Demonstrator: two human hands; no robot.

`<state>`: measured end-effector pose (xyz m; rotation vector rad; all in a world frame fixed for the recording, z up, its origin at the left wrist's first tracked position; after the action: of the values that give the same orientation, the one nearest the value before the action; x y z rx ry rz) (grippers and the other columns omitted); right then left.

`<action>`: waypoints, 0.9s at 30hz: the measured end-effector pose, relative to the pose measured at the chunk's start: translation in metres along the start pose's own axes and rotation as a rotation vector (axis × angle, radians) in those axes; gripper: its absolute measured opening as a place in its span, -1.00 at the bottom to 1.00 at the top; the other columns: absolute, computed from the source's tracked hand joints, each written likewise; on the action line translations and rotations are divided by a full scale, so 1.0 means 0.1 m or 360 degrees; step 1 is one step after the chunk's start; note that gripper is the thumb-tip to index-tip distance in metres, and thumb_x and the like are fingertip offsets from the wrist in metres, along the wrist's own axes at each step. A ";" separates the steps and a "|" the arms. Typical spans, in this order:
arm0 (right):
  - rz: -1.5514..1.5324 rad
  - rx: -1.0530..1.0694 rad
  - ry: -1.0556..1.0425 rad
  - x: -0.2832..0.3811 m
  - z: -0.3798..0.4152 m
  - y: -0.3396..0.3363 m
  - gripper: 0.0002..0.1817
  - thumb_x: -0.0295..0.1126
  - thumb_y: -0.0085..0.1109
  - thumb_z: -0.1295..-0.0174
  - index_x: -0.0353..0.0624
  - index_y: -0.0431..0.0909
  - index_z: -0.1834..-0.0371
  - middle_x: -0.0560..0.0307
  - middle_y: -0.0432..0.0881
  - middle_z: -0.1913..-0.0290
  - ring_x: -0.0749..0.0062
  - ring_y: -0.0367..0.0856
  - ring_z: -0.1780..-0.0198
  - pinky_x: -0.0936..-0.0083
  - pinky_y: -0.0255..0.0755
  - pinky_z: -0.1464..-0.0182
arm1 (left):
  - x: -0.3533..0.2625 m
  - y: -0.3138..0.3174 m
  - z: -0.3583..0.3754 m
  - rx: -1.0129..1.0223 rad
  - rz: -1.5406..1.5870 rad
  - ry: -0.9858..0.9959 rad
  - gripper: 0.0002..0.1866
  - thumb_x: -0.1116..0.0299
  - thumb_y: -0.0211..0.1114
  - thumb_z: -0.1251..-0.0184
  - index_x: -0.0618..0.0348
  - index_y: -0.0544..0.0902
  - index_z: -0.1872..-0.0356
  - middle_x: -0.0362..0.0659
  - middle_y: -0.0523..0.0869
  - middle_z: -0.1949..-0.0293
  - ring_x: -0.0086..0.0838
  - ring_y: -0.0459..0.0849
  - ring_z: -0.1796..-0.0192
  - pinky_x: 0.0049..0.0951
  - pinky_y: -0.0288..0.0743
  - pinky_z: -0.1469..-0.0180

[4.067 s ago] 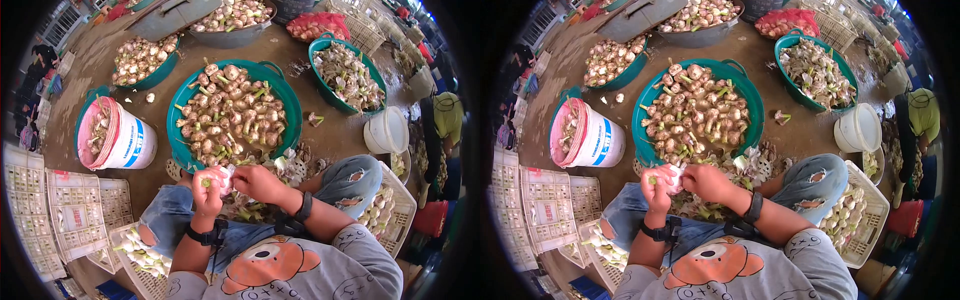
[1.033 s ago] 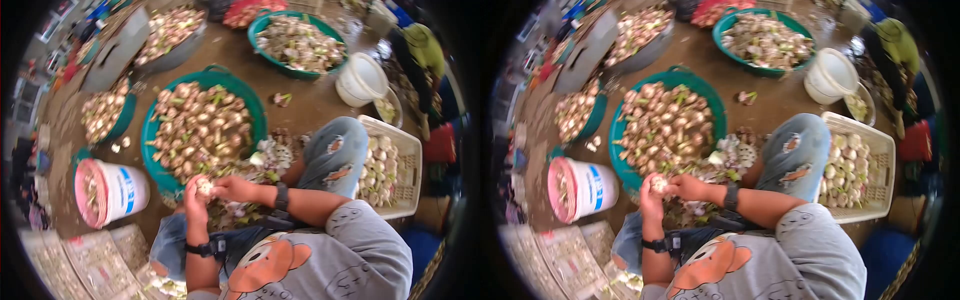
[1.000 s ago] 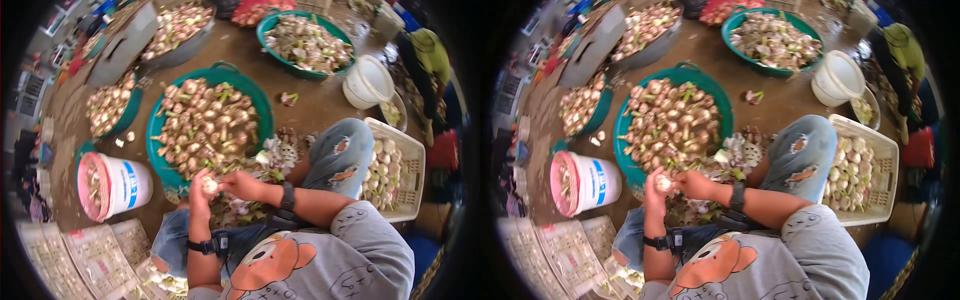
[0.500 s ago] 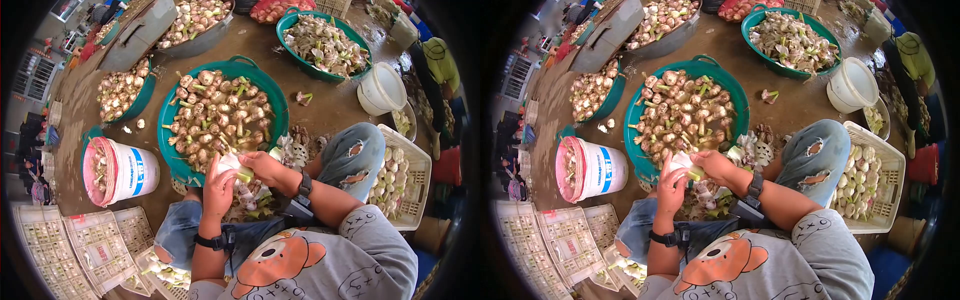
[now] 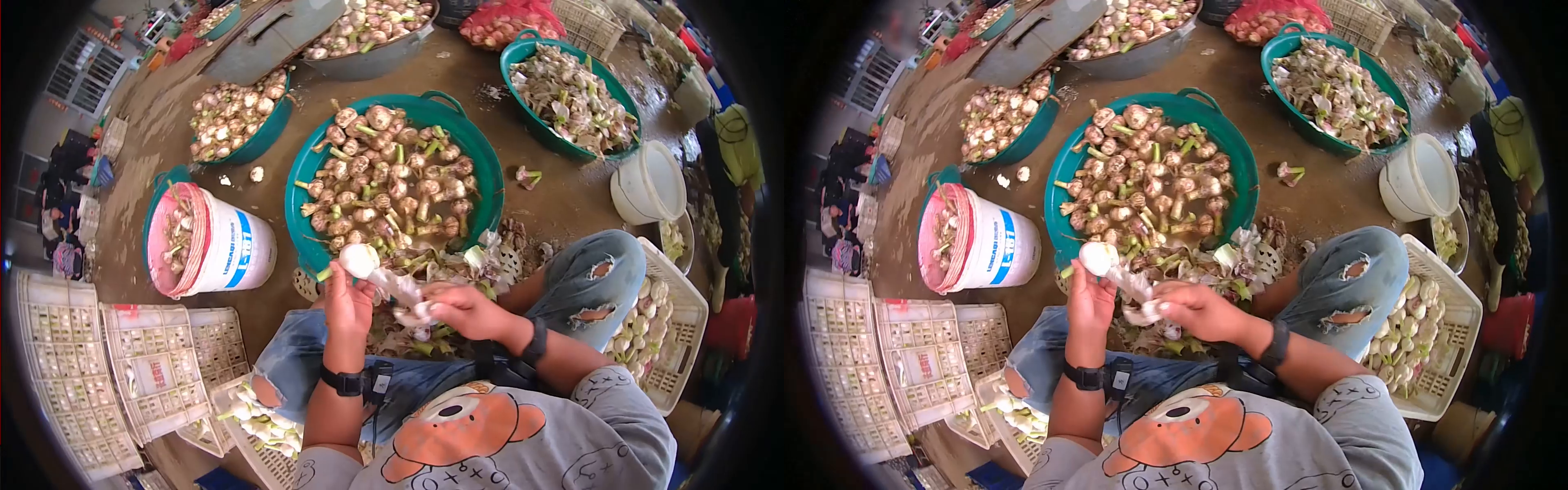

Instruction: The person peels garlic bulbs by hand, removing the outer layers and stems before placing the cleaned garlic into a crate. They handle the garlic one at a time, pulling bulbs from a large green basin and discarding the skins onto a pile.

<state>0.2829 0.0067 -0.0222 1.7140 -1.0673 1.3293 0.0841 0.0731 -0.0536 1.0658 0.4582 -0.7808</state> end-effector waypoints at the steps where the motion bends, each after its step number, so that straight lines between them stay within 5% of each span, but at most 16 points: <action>1: -0.0189 -0.0210 0.0195 0.03 0.08 -0.11 -0.73 -0.28 -0.08 -0.32 -0.25 0.47 0.13 0.13 0.54 0.15 0.40 0.49 0.11 0.48 0.31 -0.01 | -0.02 0.03 0.01 -0.0013 0.0006 0.0018 -0.74 0.14 0.05 -0.34 0.04 0.44 0.10 -0.23 0.56 0.14 -0.44 0.58 0.10 -0.47 0.49 0.23; 2: -0.0376 -0.0419 0.0397 0.07 0.16 -0.21 -0.72 -0.25 -0.05 -0.30 -0.26 0.46 0.14 0.10 0.55 0.16 0.38 0.51 0.12 0.48 0.35 0.01 | -0.01 0.08 0.04 -0.0050 -0.0021 -0.0036 -0.73 0.11 0.03 -0.35 0.03 0.45 0.09 -0.26 0.57 0.18 -0.46 0.58 0.15 -0.46 0.49 0.28; 4: -0.1097 -0.0640 0.0041 0.25 0.15 -0.47 -0.71 -0.25 0.02 -0.24 -0.26 0.45 0.15 0.03 0.56 0.19 0.36 0.55 0.20 0.45 0.43 0.12 | 0.02 -0.03 0.05 -0.0100 -0.0054 -0.0102 -0.71 0.09 0.00 -0.35 0.02 0.46 0.09 -0.28 0.57 0.22 -0.49 0.58 0.21 -0.46 0.48 0.33; 6: -0.1071 -0.0890 0.0030 0.45 0.15 -0.67 -0.67 -0.21 0.04 -0.20 -0.24 0.43 0.13 0.01 0.57 0.23 0.31 0.58 0.26 0.40 0.47 0.23 | 0.06 -0.15 0.01 0.0174 0.0248 -0.0217 -0.70 0.08 -0.04 -0.35 0.03 0.47 0.10 -0.29 0.59 0.24 -0.50 0.56 0.34 -0.49 0.43 0.40; 7: -0.0929 -0.0828 -0.0041 0.51 0.11 -0.70 -0.68 -0.18 -0.02 -0.22 -0.23 0.48 0.19 0.07 0.60 0.33 0.36 0.59 0.30 0.41 0.48 0.26 | 0.03 -0.06 0.05 -0.0176 0.0229 -0.0247 -0.68 0.07 -0.08 -0.35 0.03 0.48 0.10 -0.28 0.60 0.28 -0.49 0.51 0.47 -0.50 0.39 0.50; 8: -0.0923 -0.0828 -0.0049 0.46 0.10 -0.70 -0.68 -0.18 -0.02 -0.22 -0.23 0.48 0.19 0.07 0.60 0.33 0.36 0.59 0.30 0.41 0.48 0.26 | 0.03 -0.07 0.04 -0.0166 0.0231 -0.0245 -0.68 0.07 -0.08 -0.35 0.03 0.48 0.10 -0.28 0.60 0.28 -0.49 0.51 0.47 -0.50 0.39 0.50; 10: 0.0576 0.0018 0.0571 0.30 0.05 -0.59 -0.63 -0.08 -0.05 -0.22 -0.19 0.54 0.29 0.08 0.61 0.45 0.33 0.62 0.36 0.43 0.48 0.31 | 0.04 -0.07 0.04 0.0065 0.0198 -0.0250 -0.67 0.05 -0.10 -0.36 0.03 0.49 0.12 -0.26 0.61 0.28 -0.48 0.54 0.47 -0.48 0.41 0.52; 12: 0.1743 0.0500 0.0671 0.23 0.00 -0.30 -0.52 0.09 0.04 -0.11 -0.17 0.57 0.30 -0.07 0.60 0.45 0.06 0.60 0.37 0.25 0.45 0.36 | 0.06 -0.04 0.04 -0.0001 0.0309 -0.0245 -0.66 0.05 -0.11 -0.36 0.03 0.50 0.13 -0.23 0.62 0.27 -0.48 0.57 0.43 -0.46 0.44 0.52; 15: 0.1179 -0.0116 0.0472 0.18 -0.25 0.01 -0.51 0.06 0.09 -0.10 -0.23 0.56 0.32 -0.06 0.60 0.46 0.06 0.60 0.34 0.28 0.44 0.32 | 0.07 0.01 0.09 0.0030 0.0238 -0.0287 -0.66 0.06 -0.11 -0.36 0.07 0.51 0.16 -0.22 0.62 0.28 -0.49 0.58 0.40 -0.45 0.47 0.45; 17: 0.0326 -0.0197 0.0095 -0.06 -0.46 0.25 -0.64 -0.11 0.12 -0.15 -0.26 0.54 0.35 -0.04 0.58 0.48 0.18 0.56 0.43 0.40 0.41 0.35 | 0.01 0.23 0.19 -0.0140 -0.0154 -0.0105 -0.77 0.19 0.06 -0.26 0.13 0.52 0.30 -0.21 0.59 0.43 -0.51 0.56 0.40 -0.51 0.44 0.41; 20: -0.0034 -0.0042 0.0372 0.06 -0.51 0.37 -0.78 -0.29 0.10 -0.19 -0.26 0.51 0.38 0.04 0.52 0.54 0.34 0.44 0.51 0.47 0.35 0.38 | -0.19 0.20 0.21 -0.0224 -0.0440 0.0250 -0.80 0.24 0.07 -0.25 0.15 0.51 0.35 -0.22 0.54 0.48 -0.54 0.52 0.44 -0.54 0.41 0.38; 21: 0.0037 0.0110 0.0238 0.11 -0.51 0.36 -0.83 -0.35 0.06 -0.21 -0.23 0.49 0.41 0.13 0.46 0.59 0.44 0.34 0.54 0.47 0.30 0.41 | -0.32 0.13 0.21 0.0095 -0.1119 0.0433 -0.84 0.29 0.06 -0.23 0.14 0.48 0.42 -0.24 0.47 0.53 -0.55 0.47 0.47 -0.53 0.38 0.40; 22: 0.0041 0.0112 0.0248 0.09 -0.51 0.31 -0.83 -0.35 0.06 -0.21 -0.23 0.49 0.41 0.13 0.46 0.59 0.44 0.34 0.54 0.47 0.30 0.41 | -0.37 0.18 0.29 -0.0011 -0.0731 0.0435 -0.72 0.27 -0.06 -0.28 0.16 0.42 0.58 -0.23 0.49 0.53 -0.60 0.42 0.53 -0.53 0.31 0.48; 23: 0.0127 0.0485 0.0262 0.06 -0.52 0.28 -0.83 -0.36 0.05 -0.23 -0.25 0.50 0.36 0.15 0.48 0.55 0.50 0.35 0.51 0.51 0.31 0.39 | -0.46 -0.20 0.16 0.0312 -0.0762 0.0305 -0.74 0.26 -0.07 -0.28 0.13 0.37 0.58 -0.27 0.43 0.57 -0.57 0.37 0.56 -0.53 0.30 0.50; 25: 0.0014 0.0980 0.0620 -0.02 -0.51 0.14 -0.84 -0.37 0.04 -0.24 -0.26 0.51 0.33 0.13 0.49 0.51 0.57 0.41 0.45 0.55 0.33 0.34 | -0.82 -0.05 0.41 0.0776 0.0949 0.0062 -0.76 0.19 0.05 -0.24 0.07 0.37 0.54 -0.29 0.38 0.59 -0.53 0.28 0.61 -0.50 0.26 0.57; 27: 0.0640 0.0706 0.0481 -0.42 -0.50 -0.14 -0.77 -0.23 0.10 -0.17 -0.16 0.58 0.29 0.02 0.60 0.35 0.23 0.58 0.31 0.38 0.41 0.25 | -1.24 -0.01 0.69 0.1532 0.1126 0.0586 -0.78 0.18 0.05 -0.24 0.10 0.47 0.42 -0.19 0.57 0.61 -0.51 0.45 0.64 -0.50 0.38 0.62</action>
<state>0.2708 0.0651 -0.0524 1.5676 -1.0233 2.1367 0.0004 0.0527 0.0588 2.1313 -0.0521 -0.1182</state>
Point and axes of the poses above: each hand's wrist, its own z-axis away from the middle knuckle, its own y-axis out of the palm, x = y × z, the point moved 2 cm from there along -z, towards the middle knuckle
